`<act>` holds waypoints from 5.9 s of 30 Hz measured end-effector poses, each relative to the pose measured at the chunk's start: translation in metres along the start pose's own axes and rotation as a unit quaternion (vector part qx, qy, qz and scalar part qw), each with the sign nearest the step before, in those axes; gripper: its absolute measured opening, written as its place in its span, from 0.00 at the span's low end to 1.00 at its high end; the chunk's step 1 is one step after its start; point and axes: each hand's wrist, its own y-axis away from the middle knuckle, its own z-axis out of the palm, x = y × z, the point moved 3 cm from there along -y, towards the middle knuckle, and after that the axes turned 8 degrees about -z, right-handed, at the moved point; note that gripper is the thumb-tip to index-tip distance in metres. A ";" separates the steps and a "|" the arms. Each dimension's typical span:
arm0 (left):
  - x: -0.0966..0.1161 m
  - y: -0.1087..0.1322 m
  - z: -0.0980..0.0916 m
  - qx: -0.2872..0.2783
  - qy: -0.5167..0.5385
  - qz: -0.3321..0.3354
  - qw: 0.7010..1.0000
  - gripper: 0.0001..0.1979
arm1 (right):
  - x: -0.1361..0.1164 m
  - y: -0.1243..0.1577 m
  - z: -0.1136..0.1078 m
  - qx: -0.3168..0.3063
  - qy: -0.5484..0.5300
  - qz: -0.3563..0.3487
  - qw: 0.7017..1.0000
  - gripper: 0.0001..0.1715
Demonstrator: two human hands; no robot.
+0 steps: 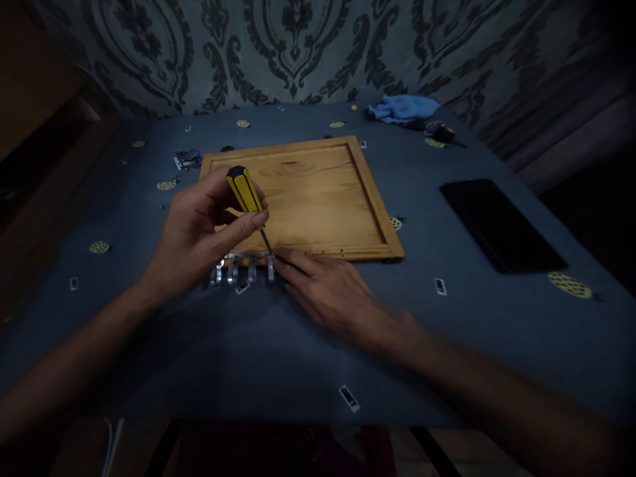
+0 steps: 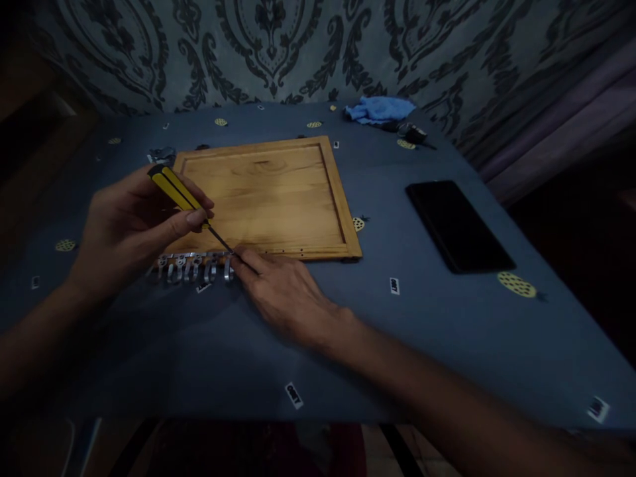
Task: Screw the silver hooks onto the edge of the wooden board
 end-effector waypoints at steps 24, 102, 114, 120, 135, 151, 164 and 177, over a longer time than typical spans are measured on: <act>-0.002 -0.002 0.001 -0.026 0.044 -0.010 0.999 0.14 | 0.000 0.000 0.001 0.017 -0.016 -0.002 1.000 0.24; -0.003 -0.002 0.001 -0.054 0.048 0.055 0.996 0.13 | 0.000 0.001 0.001 0.010 0.003 -0.005 1.000 0.25; -0.002 -0.001 0.002 -0.061 0.025 0.059 0.996 0.14 | 0.000 0.000 0.000 -0.008 -0.001 0.004 1.000 0.25; -0.005 -0.003 0.005 -0.048 0.069 0.037 0.996 0.14 | 0.000 0.001 0.000 -0.001 -0.001 0.002 1.000 0.26; 0.000 -0.001 0.000 -0.009 0.013 0.041 0.999 0.16 | -0.001 0.000 -0.001 -0.001 0.010 -0.001 1.000 0.24; 0.005 -0.003 -0.006 0.002 0.053 0.061 0.997 0.15 | 0.001 0.003 0.002 0.004 0.002 0.001 1.000 0.25; 0.001 -0.001 -0.001 -0.026 0.055 0.043 0.997 0.16 | 0.000 0.001 0.001 0.004 0.006 -0.001 1.000 0.25; -0.004 -0.001 0.001 -0.029 0.046 0.032 0.998 0.16 | 0.000 0.000 -0.001 0.007 0.001 -0.002 1.000 0.24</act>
